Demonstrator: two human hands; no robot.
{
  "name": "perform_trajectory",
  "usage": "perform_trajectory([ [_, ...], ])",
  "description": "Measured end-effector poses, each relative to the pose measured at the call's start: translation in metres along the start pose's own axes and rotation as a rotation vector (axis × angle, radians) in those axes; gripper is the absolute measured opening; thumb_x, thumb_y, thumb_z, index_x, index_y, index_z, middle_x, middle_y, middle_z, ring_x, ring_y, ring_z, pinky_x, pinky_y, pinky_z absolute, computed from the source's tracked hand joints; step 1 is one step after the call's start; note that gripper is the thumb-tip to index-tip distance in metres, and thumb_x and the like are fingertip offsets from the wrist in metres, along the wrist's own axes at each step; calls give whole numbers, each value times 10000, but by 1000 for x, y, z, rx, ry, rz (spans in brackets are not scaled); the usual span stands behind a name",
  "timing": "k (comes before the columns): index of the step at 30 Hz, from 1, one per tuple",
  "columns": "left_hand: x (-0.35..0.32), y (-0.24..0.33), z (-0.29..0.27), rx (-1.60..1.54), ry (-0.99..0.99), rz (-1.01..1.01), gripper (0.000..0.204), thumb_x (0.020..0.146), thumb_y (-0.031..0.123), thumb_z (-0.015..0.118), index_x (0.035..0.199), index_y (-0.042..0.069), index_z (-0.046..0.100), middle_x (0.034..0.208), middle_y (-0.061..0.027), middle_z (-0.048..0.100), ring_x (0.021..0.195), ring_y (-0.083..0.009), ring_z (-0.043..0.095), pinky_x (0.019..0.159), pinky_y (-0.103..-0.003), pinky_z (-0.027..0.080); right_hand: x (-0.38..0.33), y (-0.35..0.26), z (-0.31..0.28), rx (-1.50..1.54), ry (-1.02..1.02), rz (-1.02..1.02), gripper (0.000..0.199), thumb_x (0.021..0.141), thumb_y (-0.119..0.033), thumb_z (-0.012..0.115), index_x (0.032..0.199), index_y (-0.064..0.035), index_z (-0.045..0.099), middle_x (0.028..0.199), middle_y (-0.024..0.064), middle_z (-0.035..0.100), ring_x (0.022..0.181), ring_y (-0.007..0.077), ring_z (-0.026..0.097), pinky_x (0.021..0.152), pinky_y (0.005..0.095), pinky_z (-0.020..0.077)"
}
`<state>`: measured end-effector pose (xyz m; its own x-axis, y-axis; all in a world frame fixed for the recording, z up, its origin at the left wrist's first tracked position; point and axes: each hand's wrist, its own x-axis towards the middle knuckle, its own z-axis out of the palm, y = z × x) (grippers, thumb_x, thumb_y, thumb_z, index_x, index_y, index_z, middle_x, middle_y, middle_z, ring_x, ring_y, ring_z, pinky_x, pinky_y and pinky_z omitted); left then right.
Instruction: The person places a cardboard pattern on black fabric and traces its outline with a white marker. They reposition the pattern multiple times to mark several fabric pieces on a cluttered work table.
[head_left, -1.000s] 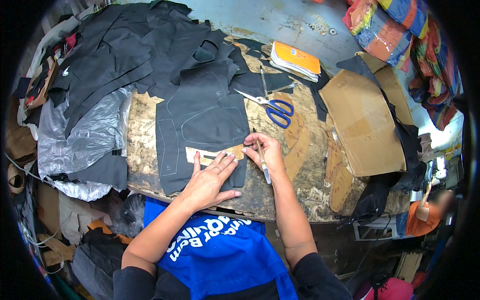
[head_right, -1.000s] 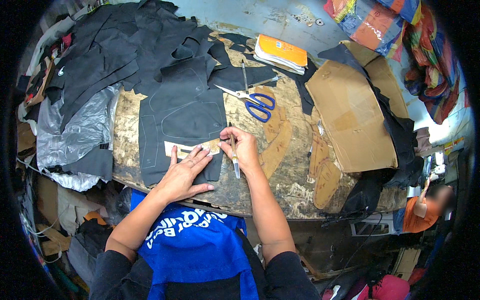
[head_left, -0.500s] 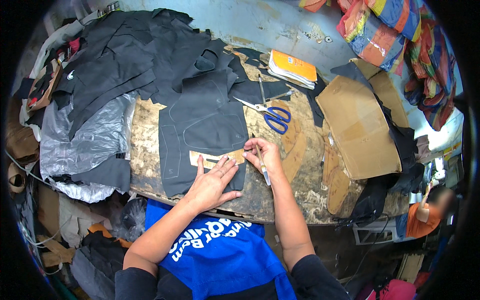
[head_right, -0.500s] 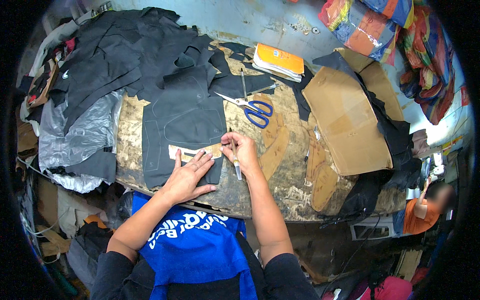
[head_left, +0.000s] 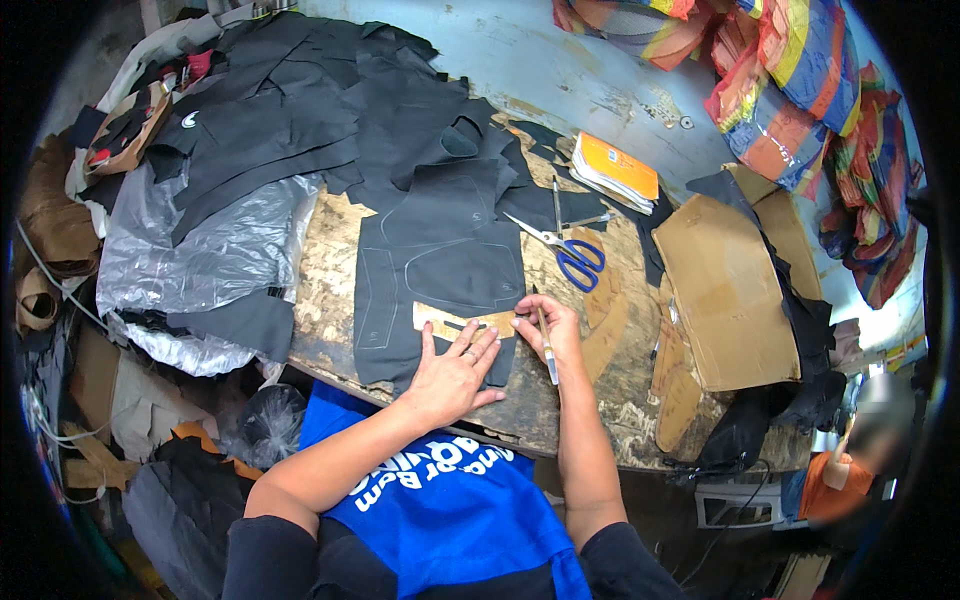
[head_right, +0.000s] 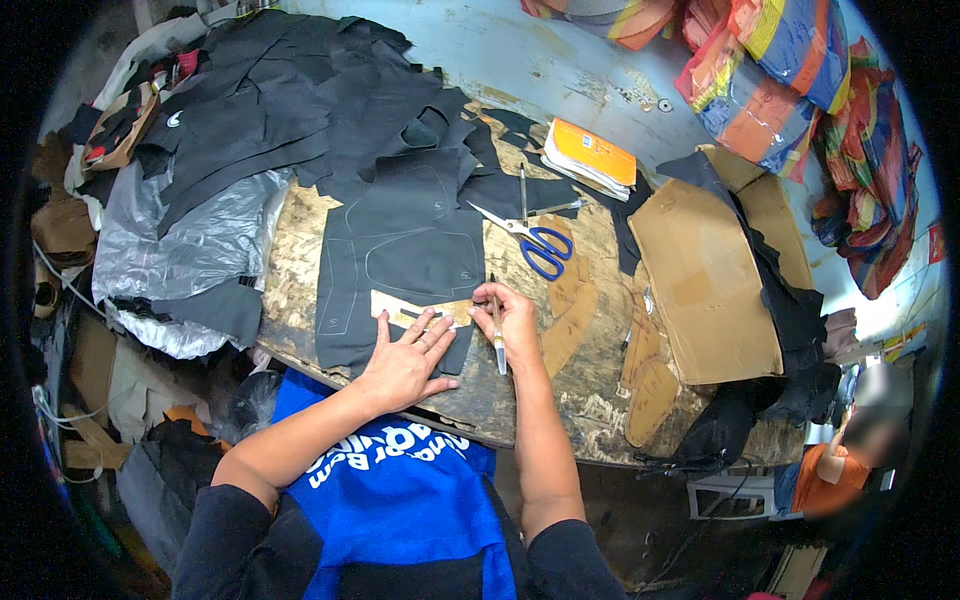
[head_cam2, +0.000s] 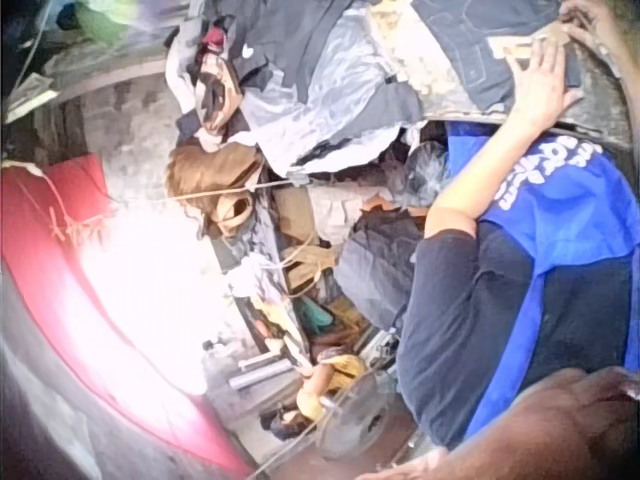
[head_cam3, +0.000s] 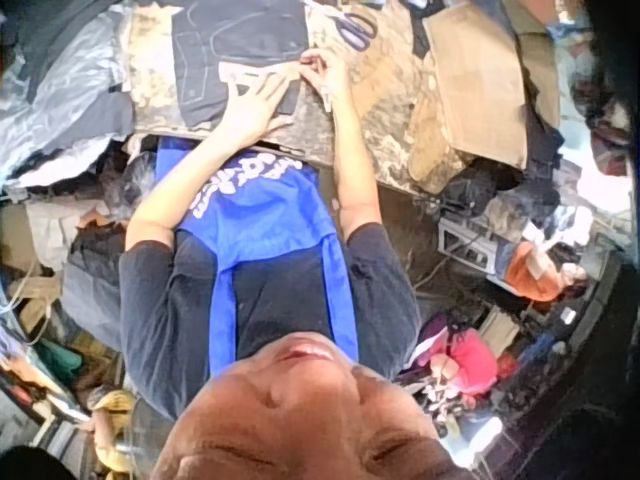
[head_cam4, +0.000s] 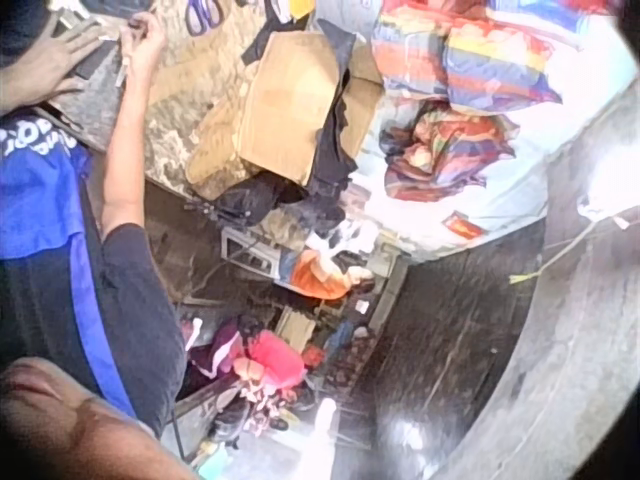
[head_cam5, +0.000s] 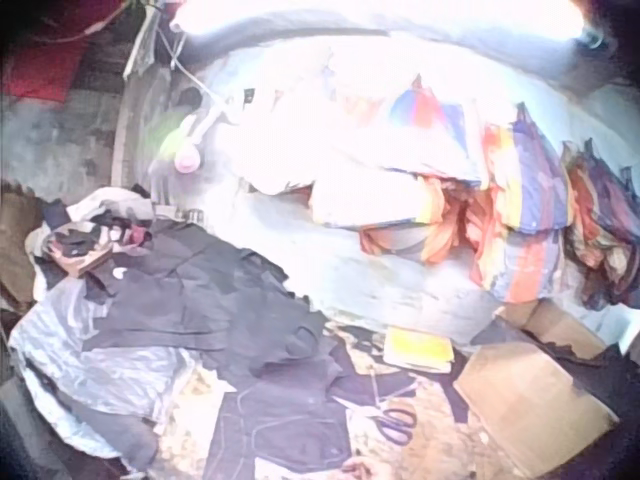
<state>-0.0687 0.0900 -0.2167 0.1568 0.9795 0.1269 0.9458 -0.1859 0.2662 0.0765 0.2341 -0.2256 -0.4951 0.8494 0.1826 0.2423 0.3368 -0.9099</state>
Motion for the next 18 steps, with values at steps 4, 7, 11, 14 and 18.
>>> perform_trajectory([
  [4, -1, -1, 2, -5, 2, -2, 726, 841, 585, 479, 1346, 66, 429, 1453, -65, 348, 1379, -252, 239, 977, -736, 148, 0, 0, -1, -67, -7, -41, 210, 722, 20, 718, 914, -4, 635, 809, 33, 651, 709, 74, 575, 664, 228, 484],
  [7, -1, -2, 3, -13, 8, -1, 729, 839, 591, 475, 1342, 66, 434, 1448, -67, 357, 1378, -246, 244, 978, -735, 144, 2, -10, 2, -24, 47, -30, 191, 815, -24, 641, 1005, -6, 638, 814, 32, 651, 731, 73, 565, 678, 222, 475],
  [11, -3, -1, 3, -17, 38, -3, 739, 828, 599, 485, 1340, 67, 439, 1437, -65, 373, 1374, -242, 253, 979, -736, 141, 8, -37, 21, 46, 100, -98, 209, 923, -141, 539, 1060, -14, 633, 908, 43, 607, 717, 85, 560, 639, 212, 465],
  [14, -4, -2, 2, -58, 80, -9, 737, 822, 607, 489, 1320, 64, 463, 1419, -76, 395, 1367, -258, 262, 975, -741, 139, 7, -57, 45, 155, -161, -106, 190, 909, -150, 568, 1005, 0, 633, 893, 61, 595, 754, 114, 592, 668, 257, 488],
  [18, -5, -7, 2, -89, -20, 11, 706, 819, 582, 512, 1279, 46, 503, 1347, -141, 458, 1311, -287, 345, 978, -736, 144, 11, -67, 82, 290, -310, 86, 150, 887, -136, 601, 911, 11, 588, 757, 13, 615, 667, 78, 582, 592, 230, 480],
])
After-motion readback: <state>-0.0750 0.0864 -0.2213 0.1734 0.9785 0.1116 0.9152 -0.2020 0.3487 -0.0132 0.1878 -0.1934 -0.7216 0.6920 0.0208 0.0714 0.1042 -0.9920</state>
